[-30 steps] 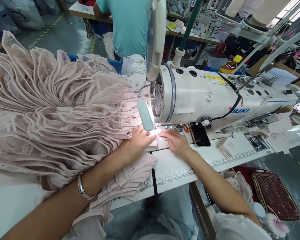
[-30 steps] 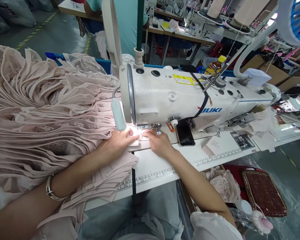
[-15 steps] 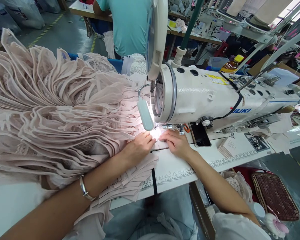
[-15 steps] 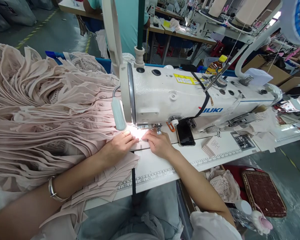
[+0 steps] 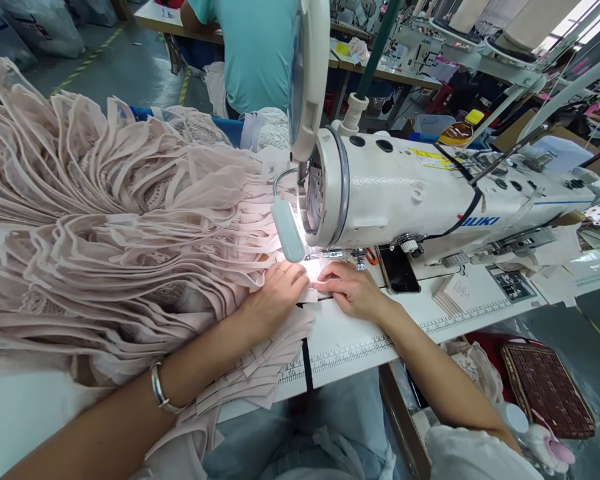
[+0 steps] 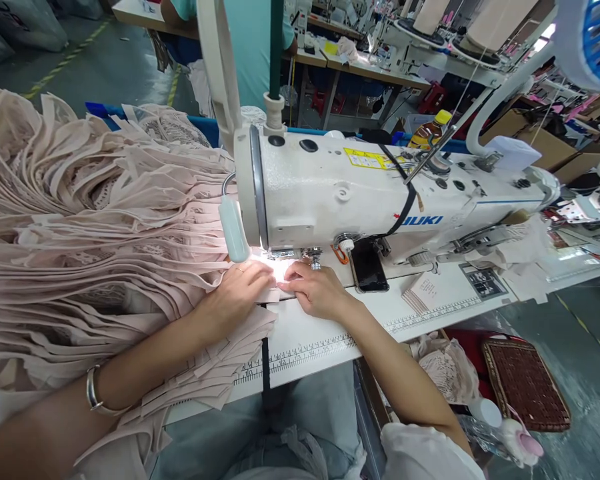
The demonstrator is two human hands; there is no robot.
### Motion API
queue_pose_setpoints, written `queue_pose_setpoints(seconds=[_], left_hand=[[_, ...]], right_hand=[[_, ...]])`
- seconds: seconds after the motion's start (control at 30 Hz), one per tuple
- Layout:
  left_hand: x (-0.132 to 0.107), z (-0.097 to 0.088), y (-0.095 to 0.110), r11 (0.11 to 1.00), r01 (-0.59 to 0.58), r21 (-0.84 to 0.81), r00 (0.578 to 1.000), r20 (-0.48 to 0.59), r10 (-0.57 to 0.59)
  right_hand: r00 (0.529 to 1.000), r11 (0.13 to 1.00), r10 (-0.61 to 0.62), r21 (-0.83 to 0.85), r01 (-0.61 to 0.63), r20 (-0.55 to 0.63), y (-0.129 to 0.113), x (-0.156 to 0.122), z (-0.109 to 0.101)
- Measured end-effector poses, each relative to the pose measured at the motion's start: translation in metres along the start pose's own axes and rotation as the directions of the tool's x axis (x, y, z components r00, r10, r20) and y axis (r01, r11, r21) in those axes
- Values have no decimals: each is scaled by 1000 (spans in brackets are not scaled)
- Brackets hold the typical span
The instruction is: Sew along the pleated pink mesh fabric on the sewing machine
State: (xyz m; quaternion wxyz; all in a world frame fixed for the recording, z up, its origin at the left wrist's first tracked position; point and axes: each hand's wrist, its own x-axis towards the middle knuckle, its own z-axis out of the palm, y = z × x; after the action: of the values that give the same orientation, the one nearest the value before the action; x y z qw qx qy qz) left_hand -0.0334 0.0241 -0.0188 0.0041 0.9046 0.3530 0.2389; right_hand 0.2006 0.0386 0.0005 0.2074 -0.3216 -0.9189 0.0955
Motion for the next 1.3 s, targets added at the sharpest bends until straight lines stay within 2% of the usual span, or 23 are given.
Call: queue_pose_setpoints(seconds=[0.1,0.3,0.5,0.67,0.8,0.97,1.13,1.3], left_hand=[[-2,3,-6,999,28,-18,1000,-6,-28],[1,0,-12,998,51,-47,995,84,-47],[5,-3,-12,998,2,62,1000,25,-4],[7,-5,-12,987,-113,119,993,60,106],[7,-9,-10,990,-125,72,991,58,121],[7,-10,-8,989,-133,58,989,67,129],[4,-5,-9,996,-95,1,993,69,94],[-2,1,-15,997,38,-60,999,0,-38]], right_hand=[[999,997,35,-74,-33,18,-1,0,1],[999,989,48,-144,-45,19,0,-1,10],[999,984,15,-179,-8,37,-1,1,6],[1000,996,9,-86,-10,-16,-1,2,4],[997,998,55,29,-54,-55,1,1,5],[998,998,46,45,-44,-52,0,1,4],[995,995,86,-57,-83,57,-5,3,1],[998,998,41,-39,-39,54,-6,4,-1]])
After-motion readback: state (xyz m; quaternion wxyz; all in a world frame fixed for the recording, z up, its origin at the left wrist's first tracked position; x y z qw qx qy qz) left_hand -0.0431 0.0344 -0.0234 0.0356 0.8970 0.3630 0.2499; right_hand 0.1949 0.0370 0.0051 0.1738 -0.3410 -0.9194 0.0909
